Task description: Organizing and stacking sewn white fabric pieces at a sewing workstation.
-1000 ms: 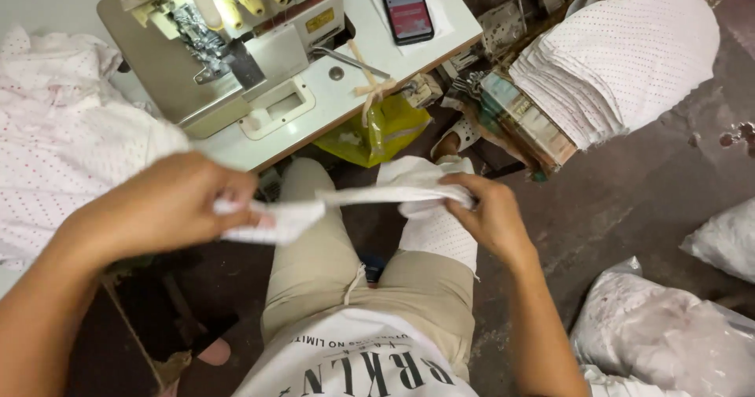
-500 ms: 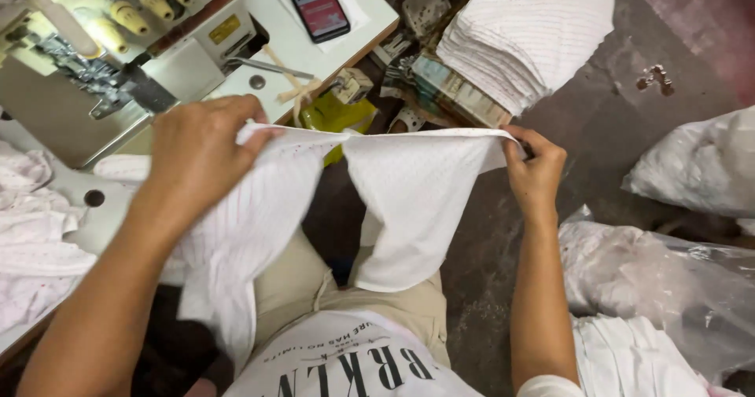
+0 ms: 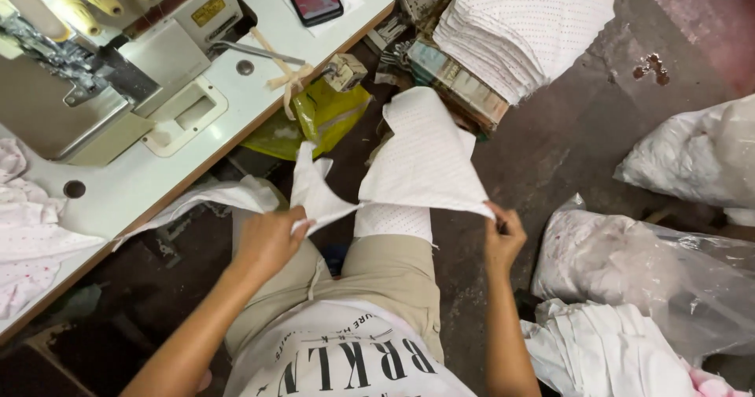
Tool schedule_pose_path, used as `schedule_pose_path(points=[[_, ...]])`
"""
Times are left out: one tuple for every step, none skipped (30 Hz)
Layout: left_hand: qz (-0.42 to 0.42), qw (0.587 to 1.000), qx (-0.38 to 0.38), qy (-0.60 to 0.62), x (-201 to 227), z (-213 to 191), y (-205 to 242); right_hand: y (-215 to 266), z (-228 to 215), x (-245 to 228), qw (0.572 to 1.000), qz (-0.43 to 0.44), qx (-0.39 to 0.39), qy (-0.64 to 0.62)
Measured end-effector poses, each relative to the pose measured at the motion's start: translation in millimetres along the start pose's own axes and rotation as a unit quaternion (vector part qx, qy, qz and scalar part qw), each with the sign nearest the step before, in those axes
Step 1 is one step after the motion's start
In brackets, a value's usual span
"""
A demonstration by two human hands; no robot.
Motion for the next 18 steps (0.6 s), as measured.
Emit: schedule_pose_path(points=[[-0.014, 0.999, -0.037, 0.002, -7, 19, 7, 13, 2, 7, 0.999, 0.023, -0.023, 0.021], [-0.015, 0.999, -0.037, 0.002, -10, 28, 12, 22, -3, 22, 0.999, 0.023, -0.025, 0.021], [-0.026, 0.998, -0.061, 0.006, -14, 37, 19, 31, -5, 39, 0.970, 0.104, -0.154, 0.159], [-0.036, 0.996, -0.085, 0.010, -17, 47, 27, 42, -9, 57, 0.899, 0.180, -0.274, 0.291], [-0.041, 0.995, -0.088, 0.008, -14, 43, 31, 45, -6, 63, 0.897, 0.182, -0.279, 0.290], [-0.042, 0.995, -0.083, 0.023, -10, 38, 35, 49, -3, 70, 0.864, 0.219, -0.319, 0.323], [-0.040, 0.995, -0.077, 0.038, -6, 34, 36, 51, 0, 77, 0.827, 0.255, -0.353, 0.355], [-0.042, 0.995, -0.078, 0.037, -3, 28, 39, 52, 10, 46, 0.826, 0.256, -0.355, 0.354], [-0.040, 0.996, -0.069, 0.046, 1, 23, 41, 49, 23, 14, 0.876, 0.174, -0.350, 0.282], [-0.039, 0.996, -0.060, 0.054, 5, 17, 43, 47, 35, -19, 0.914, 0.089, -0.338, 0.207], [-0.042, 0.996, -0.058, 0.052, 9, 12, 45, 54, 46, -38, 0.914, 0.088, -0.340, 0.204], [-0.032, 0.996, -0.054, 0.056, 13, 7, 48, 63, 57, -60, 0.913, 0.046, -0.381, 0.141], [-0.022, 0.997, -0.049, 0.061, 18, 3, 49, 71, 68, -81, 0.904, 0.002, -0.420, 0.077], [-0.024, 0.997, -0.047, 0.060, 20, 4, 52, 80, 83, -80, 0.904, 0.000, -0.421, 0.075], [-0.013, 0.997, -0.045, 0.062, 23, 6, 55, 89, 98, -81, 0.882, -0.065, -0.457, 0.096], [-0.002, 0.997, -0.043, 0.065, 25, 7, 57, 98, 114, -81, 0.854, -0.131, -0.490, 0.116], [-0.005, 0.997, -0.040, 0.064, 29, 5, 61, 93, 115, -92, 0.853, -0.134, -0.491, 0.114], [0.012, 0.995, -0.056, 0.082, 34, 4, 65, 87, 117, -103, 0.857, -0.069, -0.508, 0.056]])
Point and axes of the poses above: each hand's wrist, its own y-axis away from the middle knuckle, its own z-axis out of the palm, x = y × z, the point moved 1 cm from there along -y, towards the middle knuckle, and after that the axes turned 12 degrees about x, right-handed, at the moved point
